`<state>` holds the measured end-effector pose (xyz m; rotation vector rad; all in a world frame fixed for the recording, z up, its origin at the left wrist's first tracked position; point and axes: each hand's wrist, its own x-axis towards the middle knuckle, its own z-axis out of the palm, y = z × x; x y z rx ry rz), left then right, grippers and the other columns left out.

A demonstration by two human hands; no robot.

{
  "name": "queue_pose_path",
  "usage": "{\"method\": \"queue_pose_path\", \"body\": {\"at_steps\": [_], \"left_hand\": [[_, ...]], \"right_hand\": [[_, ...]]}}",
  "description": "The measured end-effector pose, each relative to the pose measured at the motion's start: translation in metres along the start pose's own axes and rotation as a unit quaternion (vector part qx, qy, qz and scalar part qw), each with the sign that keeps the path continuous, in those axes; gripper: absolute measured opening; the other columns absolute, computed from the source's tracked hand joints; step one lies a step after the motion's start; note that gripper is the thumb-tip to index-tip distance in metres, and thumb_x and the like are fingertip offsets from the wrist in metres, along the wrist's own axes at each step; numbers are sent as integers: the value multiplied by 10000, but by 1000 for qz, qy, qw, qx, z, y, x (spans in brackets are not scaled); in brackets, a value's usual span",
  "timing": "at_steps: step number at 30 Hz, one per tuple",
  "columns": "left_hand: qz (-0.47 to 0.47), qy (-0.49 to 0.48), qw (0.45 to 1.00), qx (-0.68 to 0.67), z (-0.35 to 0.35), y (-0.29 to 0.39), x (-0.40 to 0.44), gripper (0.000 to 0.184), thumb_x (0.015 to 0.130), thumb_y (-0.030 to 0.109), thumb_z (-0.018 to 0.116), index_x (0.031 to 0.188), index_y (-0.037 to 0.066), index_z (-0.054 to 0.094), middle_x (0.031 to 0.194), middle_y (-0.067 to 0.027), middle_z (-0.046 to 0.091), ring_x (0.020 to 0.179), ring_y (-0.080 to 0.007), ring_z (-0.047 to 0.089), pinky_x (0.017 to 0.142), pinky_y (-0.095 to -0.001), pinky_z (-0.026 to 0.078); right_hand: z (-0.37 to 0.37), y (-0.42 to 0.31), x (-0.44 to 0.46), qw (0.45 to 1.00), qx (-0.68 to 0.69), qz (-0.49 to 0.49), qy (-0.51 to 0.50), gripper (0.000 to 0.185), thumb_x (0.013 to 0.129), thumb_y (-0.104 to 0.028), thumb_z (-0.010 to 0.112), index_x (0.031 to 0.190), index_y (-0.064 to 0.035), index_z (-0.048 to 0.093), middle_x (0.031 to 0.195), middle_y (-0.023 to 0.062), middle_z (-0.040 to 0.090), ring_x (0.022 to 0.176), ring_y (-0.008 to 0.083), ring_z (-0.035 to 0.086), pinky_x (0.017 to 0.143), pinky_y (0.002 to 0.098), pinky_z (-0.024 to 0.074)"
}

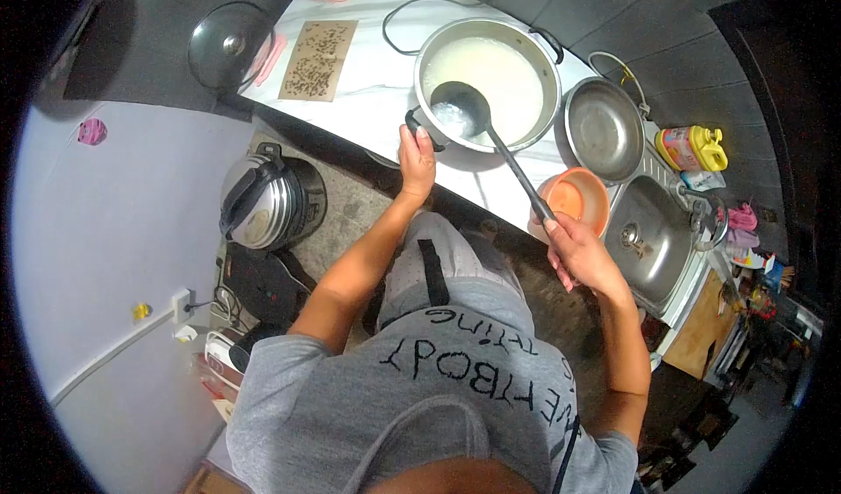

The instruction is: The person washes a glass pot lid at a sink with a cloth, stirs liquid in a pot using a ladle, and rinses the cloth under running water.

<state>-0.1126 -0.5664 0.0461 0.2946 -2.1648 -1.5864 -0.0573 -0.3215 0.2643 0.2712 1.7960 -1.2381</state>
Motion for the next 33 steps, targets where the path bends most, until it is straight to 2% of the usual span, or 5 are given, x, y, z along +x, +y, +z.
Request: {"method": "queue_pose_path", "body": {"at_steps": [3,5,15,17,33], "left_hand": [[4,2,1000,-2,-1,7,0,295,944,277,379,909,-16,386,698,-211,497,626,-371,486,590,-434,384],[-49,-20,998,-22,-4,14,-1,319,964,309,335,898,7,416,731,-95,472,663,-197,449,633,-336,394],[-9,5,1000,-3,1,2,-1,304,946,271,372,927,-30,407,724,-187,508,645,-323,496,619,-407,400],[-38,-5,999,-6,0,4,-2,344,961,337,326,901,13,424,748,-75,462,676,-175,431,639,-321,386],[-56,-15,997,-41,1,2,-1,311,959,313,328,903,24,428,750,-44,446,671,-129,420,614,-275,375]], "right_hand": [[6,-7,-7,998,-60,-5,31,298,956,-298,391,999,-14,470,524,18,443,338,103,428,321,259,357],[7,-8,-9,995,-80,-16,56,297,955,-292,393,986,-9,476,516,23,445,337,106,426,326,267,359],[-11,0,0,1000,6,26,10,328,964,-317,349,1056,-29,474,544,9,437,326,96,408,317,242,343],[-15,2,2,997,76,30,-15,362,968,-342,327,1103,-37,465,552,-1,429,320,88,389,311,229,339],[-39,-14,8,979,182,79,-42,370,964,-334,350,1119,-20,473,546,-1,424,320,74,366,289,218,311]]}}
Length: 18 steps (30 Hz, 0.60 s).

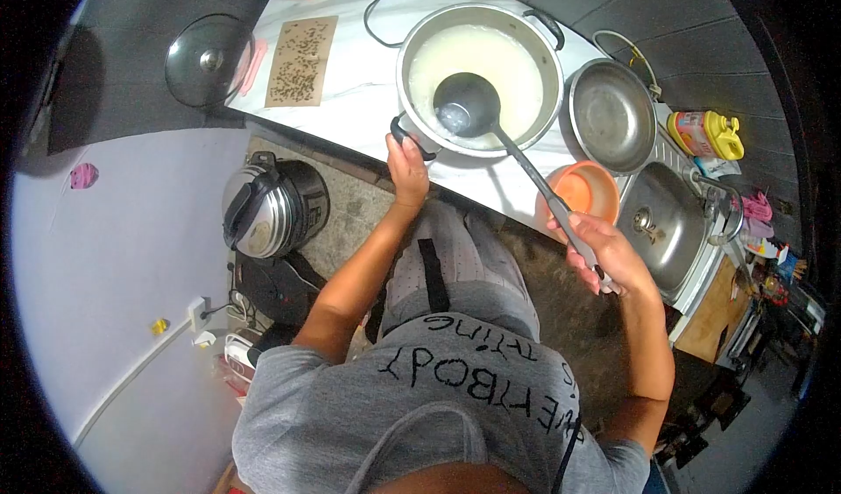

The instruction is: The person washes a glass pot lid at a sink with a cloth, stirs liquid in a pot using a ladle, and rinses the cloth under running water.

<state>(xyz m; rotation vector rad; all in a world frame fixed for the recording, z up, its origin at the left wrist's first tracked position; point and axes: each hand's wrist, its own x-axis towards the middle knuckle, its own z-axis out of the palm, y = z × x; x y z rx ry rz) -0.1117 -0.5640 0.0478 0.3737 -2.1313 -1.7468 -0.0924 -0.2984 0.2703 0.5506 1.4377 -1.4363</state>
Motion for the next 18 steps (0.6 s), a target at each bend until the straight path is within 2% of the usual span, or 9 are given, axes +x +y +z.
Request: {"method": "queue_pose_path", "body": {"at_steps": [6,8,14,15,16,18], "left_hand": [[7,13,1000,12,1,-6,0,302,954,304,332,903,23,430,749,-41,445,670,-127,422,612,-271,379],[-2,8,1000,11,0,-7,0,287,933,277,374,937,-5,424,769,-114,505,687,-193,488,630,-332,409],[10,5,1000,2,-1,-5,0,255,940,256,365,925,11,433,750,-83,473,651,-167,456,606,-303,395],[11,5,1000,2,-1,-4,0,255,940,256,365,925,11,433,750,-83,473,651,-167,456,606,-303,395],[15,6,1000,2,-1,-3,0,244,940,246,364,925,13,434,747,-77,466,645,-161,448,603,-300,392],[18,8,1000,1,0,-2,0,233,939,235,363,925,14,435,744,-71,460,639,-156,440,599,-296,390]], "right_hand": [[-3,-15,4,999,-34,27,0,369,957,-333,358,1102,-17,482,554,4,437,323,74,369,290,220,303],[-2,-20,5,997,-61,45,5,378,952,-348,364,1099,-20,483,568,8,442,328,73,371,294,224,307],[-7,-33,14,993,-81,80,-2,385,950,-374,361,1074,-31,485,599,13,450,338,74,373,301,224,314],[-9,-35,15,993,-94,75,-5,362,957,-374,347,1010,-44,487,576,2,437,335,78,369,300,235,330],[-9,-37,16,993,-94,75,-4,362,957,-374,347,1010,-44,487,576,2,437,335,78,369,300,235,330],[-10,-40,16,979,-191,68,16,353,964,-367,332,947,-46,476,555,12,443,337,100,397,303,258,356]]}}
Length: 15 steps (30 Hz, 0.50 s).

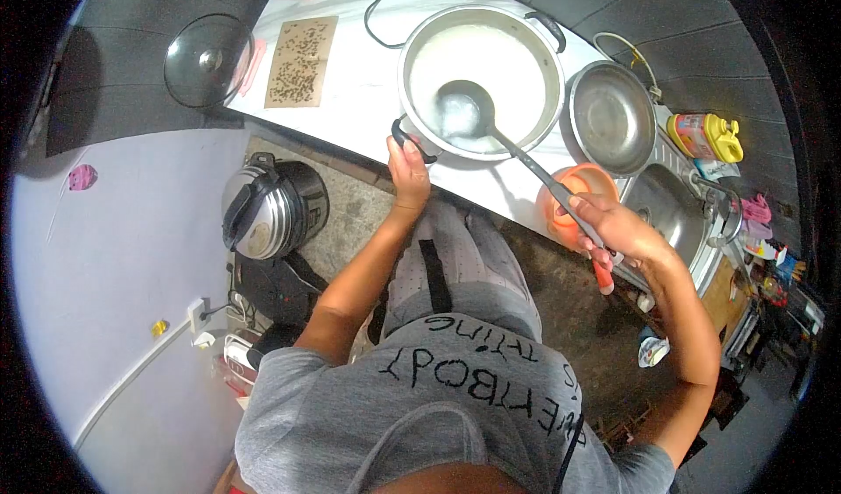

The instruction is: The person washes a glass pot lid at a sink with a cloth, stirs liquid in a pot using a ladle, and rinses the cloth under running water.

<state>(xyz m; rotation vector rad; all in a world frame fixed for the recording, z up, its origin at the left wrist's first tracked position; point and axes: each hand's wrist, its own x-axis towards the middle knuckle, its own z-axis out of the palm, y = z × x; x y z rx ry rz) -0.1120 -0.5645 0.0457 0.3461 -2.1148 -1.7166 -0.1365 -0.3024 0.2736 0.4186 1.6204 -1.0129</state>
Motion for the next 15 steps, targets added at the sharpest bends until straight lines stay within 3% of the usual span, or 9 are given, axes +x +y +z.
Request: {"method": "queue_pose_path", "body": {"at_steps": [4,7,9,10,12,15], "left_hand": [[-6,-1,1000,2,-1,-2,0,226,935,223,363,925,8,433,755,-88,476,650,-176,459,609,-310,398],[-10,-1,1000,3,-1,-3,0,235,933,227,363,926,3,431,763,-105,490,661,-202,477,619,-326,406],[-11,0,1000,6,-1,-4,0,243,933,234,364,927,0,429,768,-115,498,668,-216,487,625,-336,410],[-9,-5,1000,7,-2,-4,-1,255,933,246,366,928,-1,429,771,-118,501,674,-224,492,629,-344,411],[-6,-8,1000,6,-3,-4,0,267,932,258,368,928,-2,428,774,-122,504,680,-231,496,632,-351,412],[2,-9,1000,17,-3,-5,0,292,932,281,370,928,-5,427,780,-137,512,687,-252,506,636,-365,414]], "right_hand": [[0,0,1,985,-161,-35,50,350,968,-346,325,877,-39,465,536,37,462,328,122,418,294,277,364],[-1,0,-1,972,-217,-43,76,303,968,-303,357,1003,-21,462,558,25,462,336,85,412,310,247,344],[-5,2,0,953,-270,-92,103,330,959,-279,369,922,26,489,689,166,550,608,313,577,571,407,461],[-3,2,-1,952,-272,-93,104,330,959,-279,369,922,26,489,689,166,550,608,313,577,571,407,461],[3,3,-5,912,-332,-175,168,268,941,-205,401,985,45,488,881,234,557,861,412,545,766,443,420],[9,9,-7,876,-335,-260,231,231,922,-150,421,1014,49,491,1003,269,525,950,441,502,828,451,402]]}}
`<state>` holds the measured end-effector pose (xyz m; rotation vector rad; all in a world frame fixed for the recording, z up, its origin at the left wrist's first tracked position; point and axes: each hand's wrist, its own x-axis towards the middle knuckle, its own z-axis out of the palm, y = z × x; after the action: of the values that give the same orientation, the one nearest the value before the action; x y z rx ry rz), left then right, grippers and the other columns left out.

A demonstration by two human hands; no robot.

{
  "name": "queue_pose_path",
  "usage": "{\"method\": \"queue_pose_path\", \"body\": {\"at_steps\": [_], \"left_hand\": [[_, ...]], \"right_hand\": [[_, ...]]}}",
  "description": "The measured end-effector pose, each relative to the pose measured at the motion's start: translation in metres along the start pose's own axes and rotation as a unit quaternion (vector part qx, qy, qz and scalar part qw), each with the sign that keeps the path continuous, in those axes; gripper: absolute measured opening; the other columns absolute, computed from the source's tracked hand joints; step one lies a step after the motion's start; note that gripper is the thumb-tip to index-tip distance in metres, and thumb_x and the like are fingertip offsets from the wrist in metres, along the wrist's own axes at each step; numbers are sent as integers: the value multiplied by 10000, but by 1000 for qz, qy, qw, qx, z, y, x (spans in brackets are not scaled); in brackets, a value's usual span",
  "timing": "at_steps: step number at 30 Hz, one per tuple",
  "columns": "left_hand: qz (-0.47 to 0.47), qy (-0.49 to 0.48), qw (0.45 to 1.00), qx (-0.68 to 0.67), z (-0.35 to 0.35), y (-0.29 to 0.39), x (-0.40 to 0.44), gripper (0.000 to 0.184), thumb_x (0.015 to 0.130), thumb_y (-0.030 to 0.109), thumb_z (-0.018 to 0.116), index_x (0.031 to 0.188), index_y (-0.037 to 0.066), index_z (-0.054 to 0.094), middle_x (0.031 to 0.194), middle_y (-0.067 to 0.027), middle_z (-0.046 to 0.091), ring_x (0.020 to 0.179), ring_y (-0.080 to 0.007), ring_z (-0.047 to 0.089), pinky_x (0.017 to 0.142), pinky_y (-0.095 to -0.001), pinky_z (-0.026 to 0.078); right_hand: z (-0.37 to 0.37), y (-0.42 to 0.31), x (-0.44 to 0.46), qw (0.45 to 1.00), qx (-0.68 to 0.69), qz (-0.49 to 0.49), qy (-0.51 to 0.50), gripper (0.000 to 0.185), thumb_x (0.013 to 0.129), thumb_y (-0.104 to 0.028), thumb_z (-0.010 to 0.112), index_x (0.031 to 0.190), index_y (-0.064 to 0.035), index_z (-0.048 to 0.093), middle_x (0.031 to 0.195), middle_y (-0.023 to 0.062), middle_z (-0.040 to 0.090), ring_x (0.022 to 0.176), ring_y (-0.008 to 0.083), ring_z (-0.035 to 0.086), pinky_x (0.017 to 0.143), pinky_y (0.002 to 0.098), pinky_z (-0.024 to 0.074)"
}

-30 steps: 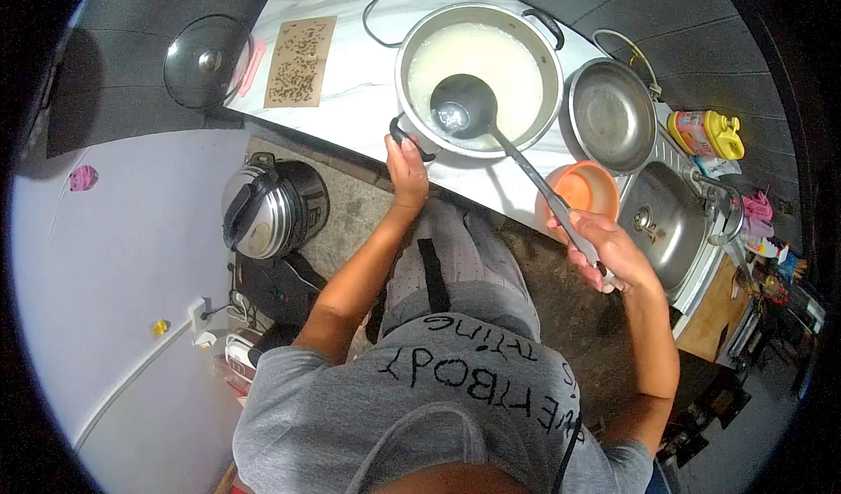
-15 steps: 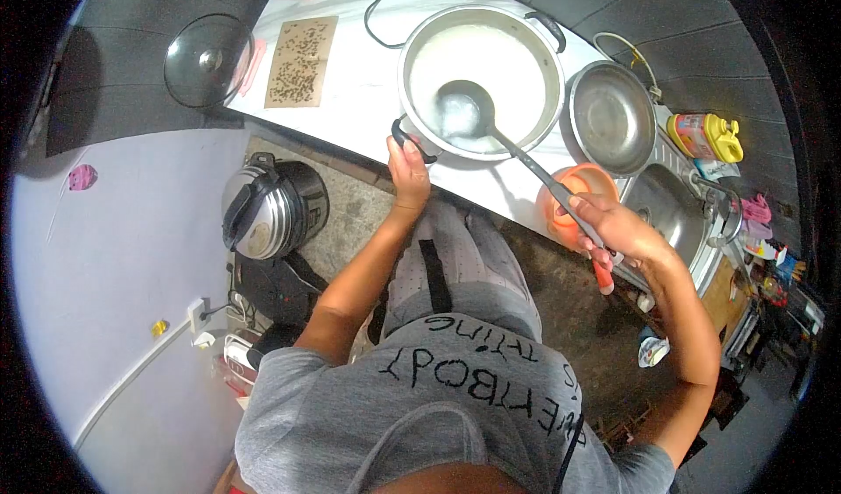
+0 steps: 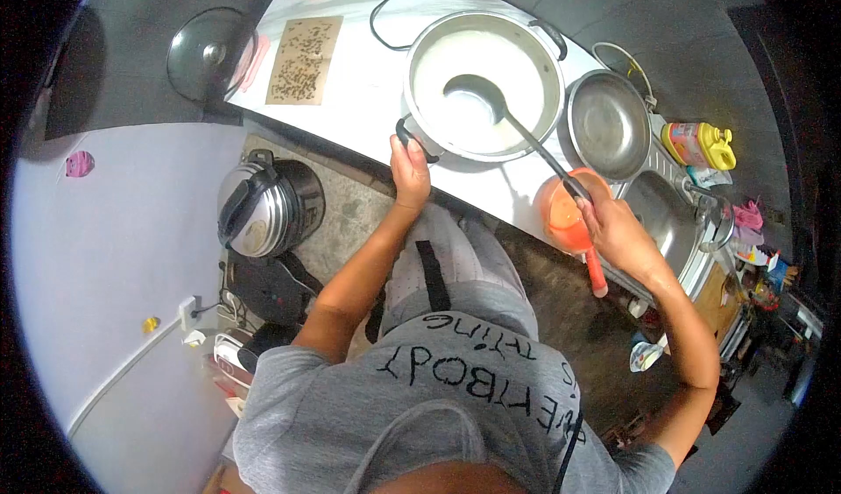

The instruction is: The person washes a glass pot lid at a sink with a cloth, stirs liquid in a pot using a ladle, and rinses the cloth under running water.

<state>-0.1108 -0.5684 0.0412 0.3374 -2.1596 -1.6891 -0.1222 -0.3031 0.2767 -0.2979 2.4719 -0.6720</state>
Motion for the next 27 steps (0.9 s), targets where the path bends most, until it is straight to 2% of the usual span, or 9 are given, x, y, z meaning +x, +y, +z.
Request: {"method": "queue_pose_path", "body": {"at_steps": [7,8,10,12,13,16,19,23,27], "left_hand": [[5,2,1000,10,0,1,1,295,926,283,377,921,-11,409,716,-166,510,645,-312,510,604,-399,404],[6,4,1000,11,0,2,1,291,925,279,380,918,-11,404,699,-166,508,632,-315,509,593,-404,400],[5,6,1000,9,0,3,1,289,924,276,380,915,-12,400,690,-169,507,622,-318,509,585,-406,398],[4,7,1000,6,1,3,1,287,924,273,380,912,-13,395,680,-171,506,612,-320,508,578,-409,395],[6,8,1000,9,1,0,1,287,925,274,379,912,-13,393,677,-173,506,608,-326,510,573,-412,395],[16,6,1000,9,1,0,2,286,928,273,378,913,-12,389,671,-177,503,606,-337,514,568,-419,395],[29,3,1000,10,0,0,3,286,932,275,378,915,-11,385,664,-181,500,606,-346,519,562,-423,395],[29,-2,1000,11,0,-1,2,288,934,278,378,914,-9,381,654,-180,502,592,-346,517,547,-418,392],[34,2,999,13,1,0,2,291,935,281,378,913,-9,381,654,-182,504,583,-344,515,538,-414,390]], "right_hand": [[4,15,3,999,-22,24,16,271,918,-151,431,1073,69,460,1022,249,527,985,431,494,860,448,388],[6,20,3,999,5,33,-20,291,935,-201,407,1120,19,452,789,174,512,677,322,489,612,393,393],[4,19,4,997,31,41,-57,313,953,-251,382,1168,-32,445,556,98,498,369,212,483,364,338,398],[-7,-1,7,937,211,211,-182,327,962,-310,360,1069,-28,485,533,-11,403,324,47,328,275,207,274],[-11,-5,10,937,211,210,-181,327,962,-310,360,1069,-28,485,533,-11,403,324,47,328,275,207,274],[-20,-9,19,835,417,268,-239,327,963,-313,364,987,-23,512,539,-19,398,316,30,286,247,183,189],[-15,4,18,795,496,241,-252,261,942,-233,380,948,-14,523,516,-11,405,318,25,302,234,180,206],[-5,16,9,782,535,209,-240,270,955,-228,352,989,-17,515,516,-16,409,297,30,293,224,179,207],[-2,8,-1,831,488,203,-173,301,965,-296,371,983,-33,518,496,-11,388,287,40,291,238,191,205]]}}
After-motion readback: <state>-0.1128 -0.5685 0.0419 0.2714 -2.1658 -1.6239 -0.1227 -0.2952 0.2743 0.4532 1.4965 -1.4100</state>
